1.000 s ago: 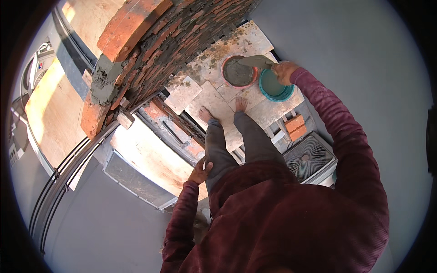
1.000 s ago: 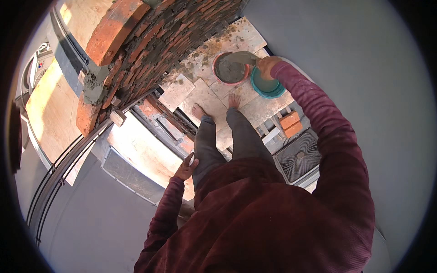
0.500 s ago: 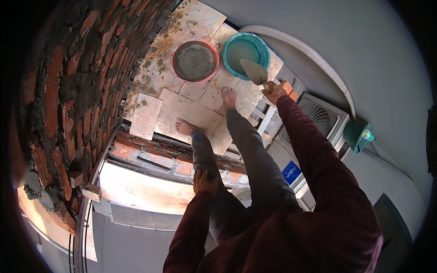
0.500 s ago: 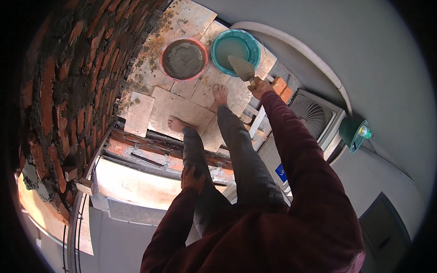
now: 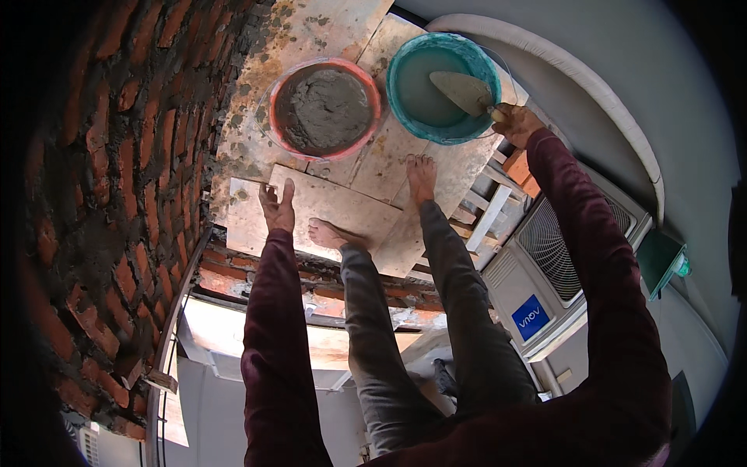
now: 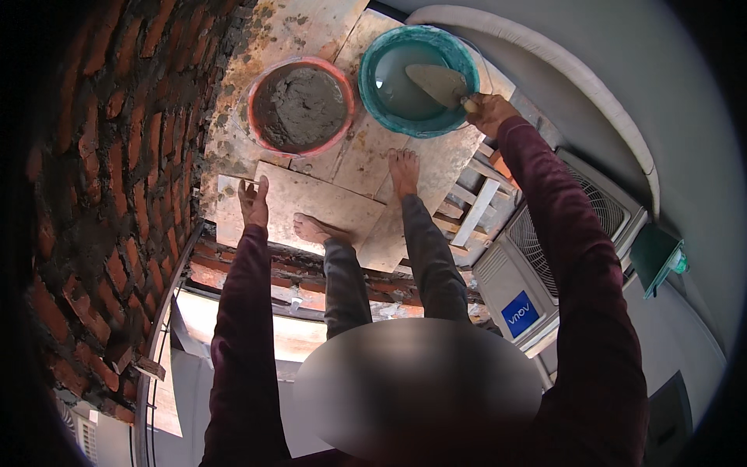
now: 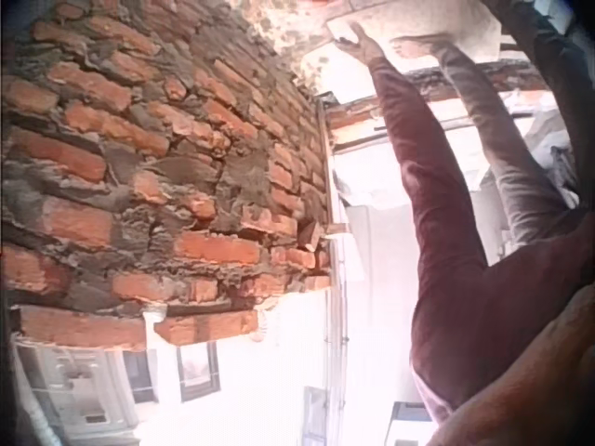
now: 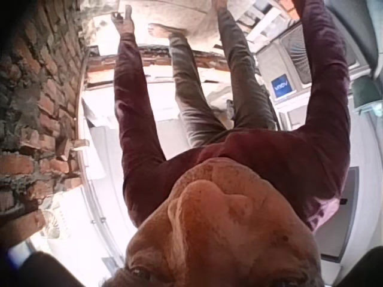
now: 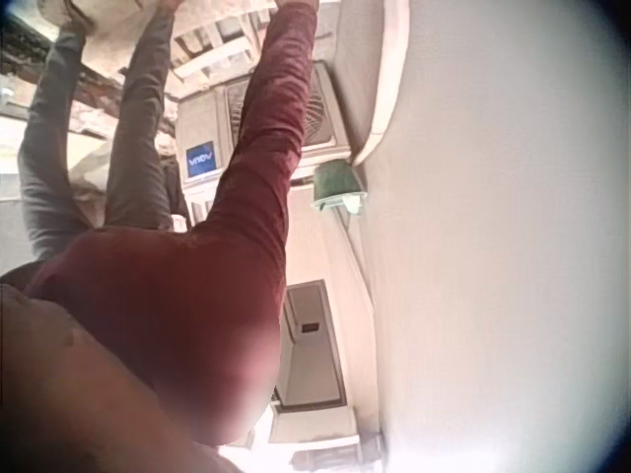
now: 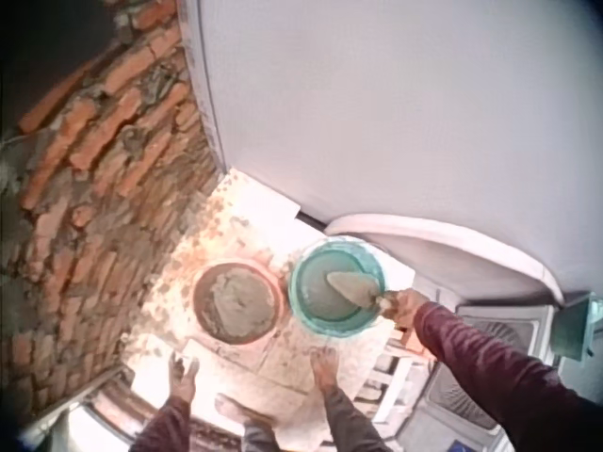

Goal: The person builds a brick wall by applying mortar with a trowel, placing bricks onto the mortar bed, and using a hammer to tap the bricks into alignment.

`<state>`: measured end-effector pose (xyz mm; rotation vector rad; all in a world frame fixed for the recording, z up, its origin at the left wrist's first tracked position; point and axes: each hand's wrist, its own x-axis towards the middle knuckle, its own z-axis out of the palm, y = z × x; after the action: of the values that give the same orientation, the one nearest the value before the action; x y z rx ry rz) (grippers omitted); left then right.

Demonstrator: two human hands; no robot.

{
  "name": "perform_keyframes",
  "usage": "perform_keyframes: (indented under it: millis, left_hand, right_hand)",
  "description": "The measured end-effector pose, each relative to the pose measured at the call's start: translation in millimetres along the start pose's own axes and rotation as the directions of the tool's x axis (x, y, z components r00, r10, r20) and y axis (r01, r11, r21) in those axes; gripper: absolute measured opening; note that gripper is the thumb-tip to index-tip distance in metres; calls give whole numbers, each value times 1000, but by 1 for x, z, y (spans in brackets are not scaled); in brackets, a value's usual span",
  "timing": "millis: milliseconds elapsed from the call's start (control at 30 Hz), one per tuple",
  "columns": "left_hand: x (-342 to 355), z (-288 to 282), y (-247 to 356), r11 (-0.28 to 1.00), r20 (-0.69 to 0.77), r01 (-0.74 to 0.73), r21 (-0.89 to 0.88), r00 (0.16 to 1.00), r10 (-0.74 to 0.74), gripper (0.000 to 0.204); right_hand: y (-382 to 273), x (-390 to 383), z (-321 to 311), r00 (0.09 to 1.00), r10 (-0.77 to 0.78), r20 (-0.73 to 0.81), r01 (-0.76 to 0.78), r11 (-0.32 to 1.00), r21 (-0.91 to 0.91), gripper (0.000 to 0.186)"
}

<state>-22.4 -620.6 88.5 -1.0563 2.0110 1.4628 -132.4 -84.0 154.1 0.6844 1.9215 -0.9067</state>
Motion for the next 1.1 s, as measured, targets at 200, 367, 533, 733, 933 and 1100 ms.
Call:
perform_keyframes:
  millis: [200,367,533,733,933,1100]
  left_hand:
    - [129,56,64,994,75,70,82,994,-77,76]
    - [90,72,65,994,99,-103,-37,989,106,42]
    - [72,95,66,981,108,-65,-184,990,86,31]
    - [62,84,91,993,126,4,-117,992,11,48]
    - [75,62,67,999,219,4,-42,976,5,37]
    - [75,61,51,993,269,-66,-96,959,90,19]
  right_hand:
    - [4,27,-31,971,238,36,-215,788,576,42]
    - [-29,14,-39,994,-91,56,101,643,-759,45]
    - [-22,26,-30,994,-23,-110,-71,638,-767,44]
    - [-23,-15,-33,965,-29,260,74,983,-168,49]
    - [-86,-58,18,808,-549,214,553,582,-596,43]
    - [-158,-18,111,888,-399,230,390,387,-836,37]
